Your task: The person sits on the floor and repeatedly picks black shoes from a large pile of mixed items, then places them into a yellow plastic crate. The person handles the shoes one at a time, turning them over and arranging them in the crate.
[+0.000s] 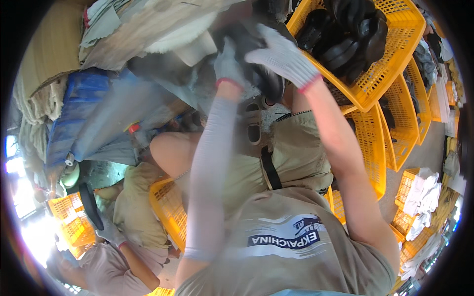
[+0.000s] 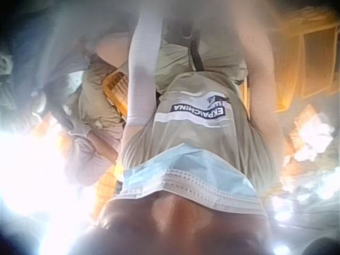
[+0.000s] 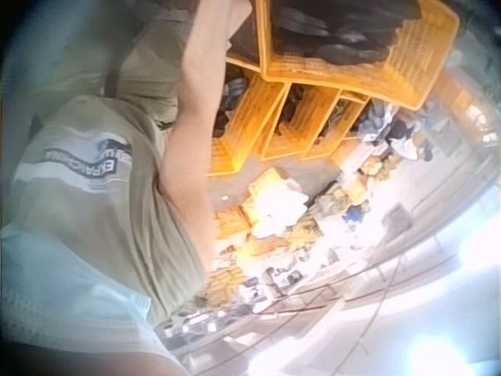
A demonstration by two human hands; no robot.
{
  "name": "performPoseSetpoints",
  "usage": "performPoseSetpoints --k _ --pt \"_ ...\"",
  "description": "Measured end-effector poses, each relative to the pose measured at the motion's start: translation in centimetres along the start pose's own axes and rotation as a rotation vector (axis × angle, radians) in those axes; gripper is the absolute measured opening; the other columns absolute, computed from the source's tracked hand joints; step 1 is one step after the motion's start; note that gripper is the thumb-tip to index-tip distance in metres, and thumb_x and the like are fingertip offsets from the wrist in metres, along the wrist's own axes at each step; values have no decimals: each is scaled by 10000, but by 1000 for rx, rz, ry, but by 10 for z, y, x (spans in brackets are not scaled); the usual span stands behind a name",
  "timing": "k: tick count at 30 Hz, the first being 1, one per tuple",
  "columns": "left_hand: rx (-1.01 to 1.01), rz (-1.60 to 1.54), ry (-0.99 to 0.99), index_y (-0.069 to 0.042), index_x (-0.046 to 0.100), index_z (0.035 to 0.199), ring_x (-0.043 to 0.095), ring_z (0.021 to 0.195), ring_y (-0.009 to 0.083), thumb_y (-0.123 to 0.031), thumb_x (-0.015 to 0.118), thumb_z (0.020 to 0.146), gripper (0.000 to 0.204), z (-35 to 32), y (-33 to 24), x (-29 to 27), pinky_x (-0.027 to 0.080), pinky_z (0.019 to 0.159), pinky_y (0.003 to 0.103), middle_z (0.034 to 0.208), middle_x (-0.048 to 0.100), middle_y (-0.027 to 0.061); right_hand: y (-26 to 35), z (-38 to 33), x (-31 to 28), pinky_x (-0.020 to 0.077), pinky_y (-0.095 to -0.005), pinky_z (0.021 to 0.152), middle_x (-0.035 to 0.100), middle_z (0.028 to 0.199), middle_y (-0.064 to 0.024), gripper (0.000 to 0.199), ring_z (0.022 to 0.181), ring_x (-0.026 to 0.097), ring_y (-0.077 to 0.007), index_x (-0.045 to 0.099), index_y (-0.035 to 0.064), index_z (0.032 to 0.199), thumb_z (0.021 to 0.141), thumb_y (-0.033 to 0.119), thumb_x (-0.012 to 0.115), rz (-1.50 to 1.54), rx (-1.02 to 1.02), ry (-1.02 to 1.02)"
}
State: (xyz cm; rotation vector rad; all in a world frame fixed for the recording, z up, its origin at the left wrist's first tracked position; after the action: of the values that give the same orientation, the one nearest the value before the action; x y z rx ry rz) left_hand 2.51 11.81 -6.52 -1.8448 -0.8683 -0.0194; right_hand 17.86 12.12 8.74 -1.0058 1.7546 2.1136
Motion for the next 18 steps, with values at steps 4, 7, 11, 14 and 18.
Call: performPoseSetpoints --k 4,7,11,14,18 --pt "-37 -167 37 -39 668 1450 708 1047 288 -676 715 1002 780 27 19 18 594 932 424 1286 727 143 -13 -65 -22 555 -499 1060 595 1507 -326 847 1283 663 -476 458 -13 1618 891 289 770 -12 19 -268" --pt "-147 -331 28 -19 630 1481 717 1157 321 -608 717 1023 751 45 37 20 605 1023 446 1387 706 157 -36 -70 -1 559 -413 1042 741 1322 -220 720 1207 741 -320 544 41 1582 927 246 764 92 58 -451" --pt "-221 -414 97 -47 604 1506 668 1303 323 -578 664 1062 694 62 43 9 580 1107 463 1455 686 171 -35 -48 15 585 -446 925 747 1251 -252 585 1037 745 -416 630 59 1504 948 212 728 10 -194 -612" --pt "-359 -454 267 -51 641 1511 723 1199 332 -468 596 1125 570 67 41 -8 604 1000 454 1359 751 178 -28 -26 17 582 -456 917 762 1149 -247 493 1046 737 -430 699 25 1400 942 204 716 -9 -221 -479" --pt "234 747 -59 -9 698 1413 721 1208 326 -487 631 1075 589 67 -10 -82 568 1011 436 1360 756 164 -27 3 17 600 -485 876 763 1082 -258 368 998 747 -436 731 -31 1221 945 204 669 320 36 -235"
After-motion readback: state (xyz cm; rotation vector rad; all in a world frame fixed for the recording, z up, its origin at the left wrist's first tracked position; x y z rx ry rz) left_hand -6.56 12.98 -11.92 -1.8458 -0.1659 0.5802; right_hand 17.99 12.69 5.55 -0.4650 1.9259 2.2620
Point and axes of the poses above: each hand's wrist, its own z-axis towards the middle knuckle, its own x-axis out of the palm, y = z × x, the point moved 7 cm from there along z, towards the middle knuckle
